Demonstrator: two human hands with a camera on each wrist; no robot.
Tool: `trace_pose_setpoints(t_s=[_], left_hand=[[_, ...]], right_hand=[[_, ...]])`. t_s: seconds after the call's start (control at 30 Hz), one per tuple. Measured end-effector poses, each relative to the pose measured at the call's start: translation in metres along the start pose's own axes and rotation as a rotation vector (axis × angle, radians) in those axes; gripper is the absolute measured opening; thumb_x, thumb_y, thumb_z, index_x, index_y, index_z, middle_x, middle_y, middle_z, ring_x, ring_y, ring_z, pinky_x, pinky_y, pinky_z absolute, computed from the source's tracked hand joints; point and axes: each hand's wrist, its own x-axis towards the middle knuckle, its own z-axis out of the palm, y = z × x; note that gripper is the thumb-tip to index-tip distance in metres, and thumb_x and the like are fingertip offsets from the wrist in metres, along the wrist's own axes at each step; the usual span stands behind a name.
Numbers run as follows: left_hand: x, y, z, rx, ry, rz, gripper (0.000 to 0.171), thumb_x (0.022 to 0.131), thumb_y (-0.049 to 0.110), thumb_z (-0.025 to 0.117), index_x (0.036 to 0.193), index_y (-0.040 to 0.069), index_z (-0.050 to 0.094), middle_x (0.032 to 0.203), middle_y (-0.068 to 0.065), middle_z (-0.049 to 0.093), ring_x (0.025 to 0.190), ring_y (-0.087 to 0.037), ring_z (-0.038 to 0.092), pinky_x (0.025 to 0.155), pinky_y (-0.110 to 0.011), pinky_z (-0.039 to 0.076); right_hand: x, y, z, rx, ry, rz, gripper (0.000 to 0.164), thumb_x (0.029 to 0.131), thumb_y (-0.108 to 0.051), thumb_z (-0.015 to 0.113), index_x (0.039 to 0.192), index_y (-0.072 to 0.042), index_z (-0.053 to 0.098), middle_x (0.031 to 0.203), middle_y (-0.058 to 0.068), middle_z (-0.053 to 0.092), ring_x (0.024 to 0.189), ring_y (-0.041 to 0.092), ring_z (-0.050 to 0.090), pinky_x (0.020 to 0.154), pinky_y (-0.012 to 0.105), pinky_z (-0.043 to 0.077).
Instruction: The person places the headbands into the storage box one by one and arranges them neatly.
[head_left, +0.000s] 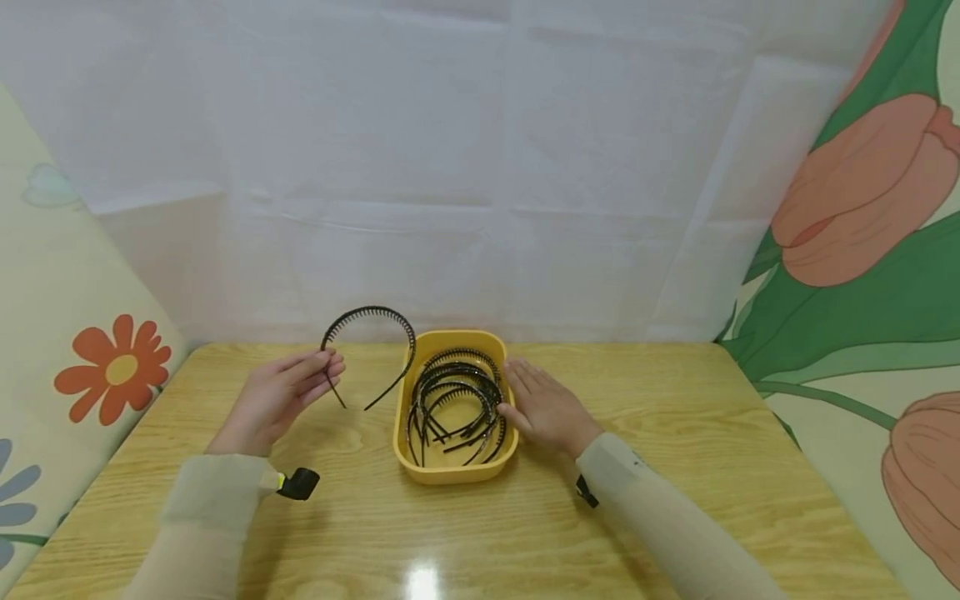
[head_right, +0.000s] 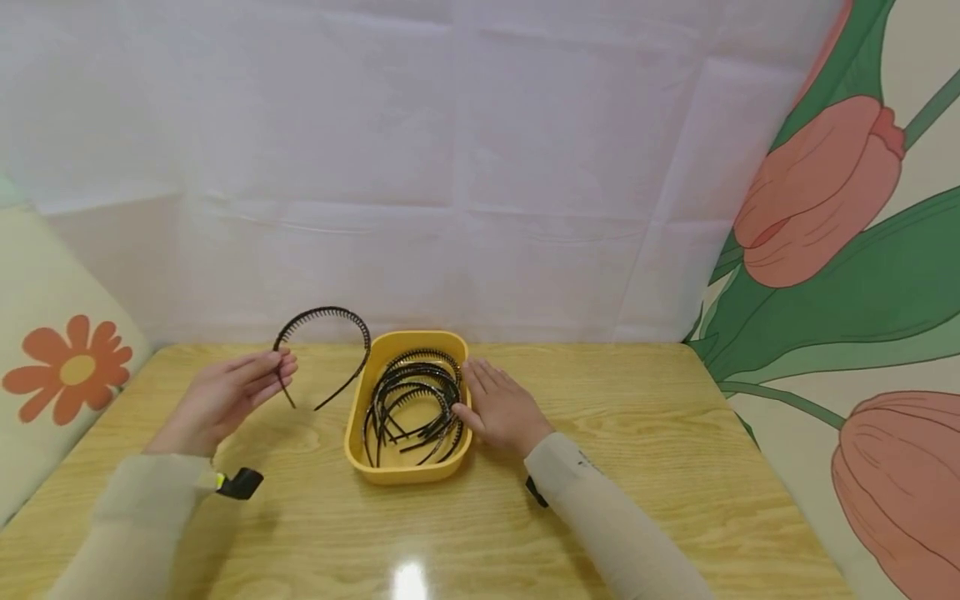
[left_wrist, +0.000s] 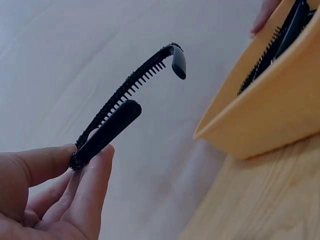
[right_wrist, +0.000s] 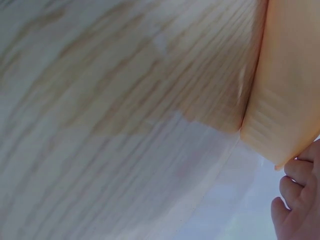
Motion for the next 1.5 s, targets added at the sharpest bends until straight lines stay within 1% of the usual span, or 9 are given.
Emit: trace_pose_setpoints(t_s=[0.27, 0.5, 0.6, 0.73, 0.8, 1.07, 1.23, 1.37, 1.5], left_hand=[[-0.002, 0.0, 0.025, 0.072, -0.026, 0.017, 0.012, 0.099, 0.008, 0.066, 0.1, 0.014, 0.076, 0.101, -0.003, 0.076, 0.098, -0.013, 0.073, 0.092, -0.028, 0.058], [-0.001, -0.006, 0.04, 0.122, -0.045, 0.02, 0.011, 0.099, 0.009, 0.066, 0.1, 0.015, 0.075, 0.1, -0.002, 0.077, 0.098, -0.013, 0.073, 0.092, -0.028, 0.057], [0.001, -0.011, 0.046, 0.158, -0.05, 0.013, 0.016, 0.1, 0.01, 0.065, 0.114, 0.005, 0.071, 0.1, -0.001, 0.076, 0.098, -0.012, 0.073, 0.093, -0.028, 0.057], [0.003, -0.02, 0.053, 0.23, -0.05, -0.002, 0.045, 0.103, 0.011, 0.061, 0.139, -0.014, 0.05, 0.109, -0.005, 0.075, 0.1, -0.01, 0.072, 0.095, -0.027, 0.056], [0.005, -0.026, 0.056, 0.252, -0.048, -0.016, 0.052, 0.104, 0.011, 0.059, 0.144, -0.017, 0.041, 0.114, -0.008, 0.073, 0.1, -0.009, 0.071, 0.095, -0.027, 0.056], [0.013, -0.039, 0.067, 0.254, -0.026, -0.064, 0.048, 0.105, 0.008, 0.056, 0.144, -0.016, 0.042, 0.113, -0.01, 0.073, 0.104, -0.016, 0.071, 0.094, -0.027, 0.057], [0.016, -0.043, 0.071, 0.279, -0.008, -0.072, 0.048, 0.105, 0.008, 0.056, 0.144, -0.016, 0.042, 0.116, -0.015, 0.072, 0.101, -0.013, 0.072, 0.095, -0.027, 0.056], [0.018, -0.047, 0.076, 0.311, 0.008, -0.063, 0.046, 0.105, 0.006, 0.054, 0.142, -0.018, 0.043, 0.104, -0.007, 0.074, 0.093, -0.009, 0.072, 0.089, -0.023, 0.058], [0.021, -0.051, 0.081, 0.353, 0.023, -0.061, 0.044, 0.105, 0.006, 0.054, 0.14, -0.019, 0.045, 0.098, -0.004, 0.074, 0.088, -0.007, 0.072, 0.083, -0.021, 0.059]], right_hand=[[0.0, 0.0, 0.0, -0.025, 0.004, -0.001, 0.069, 0.111, -0.043, 0.029, 0.158, 0.006, 0.019, 0.165, 0.022, 0.021, 0.153, 0.038, 0.02, 0.125, 0.047, 0.021], [0.0, 0.0, 0.0, -0.018, -0.012, 0.007, 0.07, 0.111, -0.045, 0.028, 0.159, 0.005, 0.017, 0.166, 0.021, 0.02, 0.153, 0.036, 0.018, 0.126, 0.045, 0.02], [0.0, 0.001, 0.001, -0.018, -0.02, 0.014, 0.07, 0.111, -0.045, 0.027, 0.16, 0.004, 0.015, 0.166, 0.02, 0.019, 0.154, 0.036, 0.018, 0.126, 0.044, 0.018], [0.0, 0.002, 0.002, -0.017, -0.025, 0.019, 0.07, 0.111, -0.045, 0.027, 0.16, 0.003, 0.014, 0.166, 0.02, 0.017, 0.154, 0.035, 0.017, 0.126, 0.044, 0.017], [0.0, 0.002, 0.002, -0.018, -0.027, 0.02, 0.07, 0.111, -0.045, 0.027, 0.16, 0.003, 0.014, 0.167, 0.02, 0.016, 0.154, 0.035, 0.016, 0.126, 0.044, 0.017], [-0.001, 0.001, 0.002, 0.0, 0.001, 0.002, 0.069, 0.111, -0.043, 0.03, 0.159, 0.006, 0.018, 0.165, 0.022, 0.02, 0.153, 0.038, 0.02, 0.125, 0.048, 0.021], [-0.001, 0.0, 0.001, 0.003, 0.002, -0.001, 0.069, 0.111, -0.042, 0.03, 0.159, 0.006, 0.018, 0.165, 0.022, 0.02, 0.153, 0.038, 0.02, 0.126, 0.046, 0.02], [0.0, 0.001, 0.001, -0.002, -0.007, 0.001, 0.069, 0.111, -0.042, 0.029, 0.159, 0.005, 0.017, 0.166, 0.022, 0.019, 0.153, 0.036, 0.018, 0.126, 0.046, 0.02], [0.0, 0.0, 0.0, -0.008, -0.013, 0.001, 0.069, 0.111, -0.043, 0.029, 0.159, 0.006, 0.016, 0.165, 0.022, 0.019, 0.154, 0.036, 0.017, 0.126, 0.046, 0.02]])
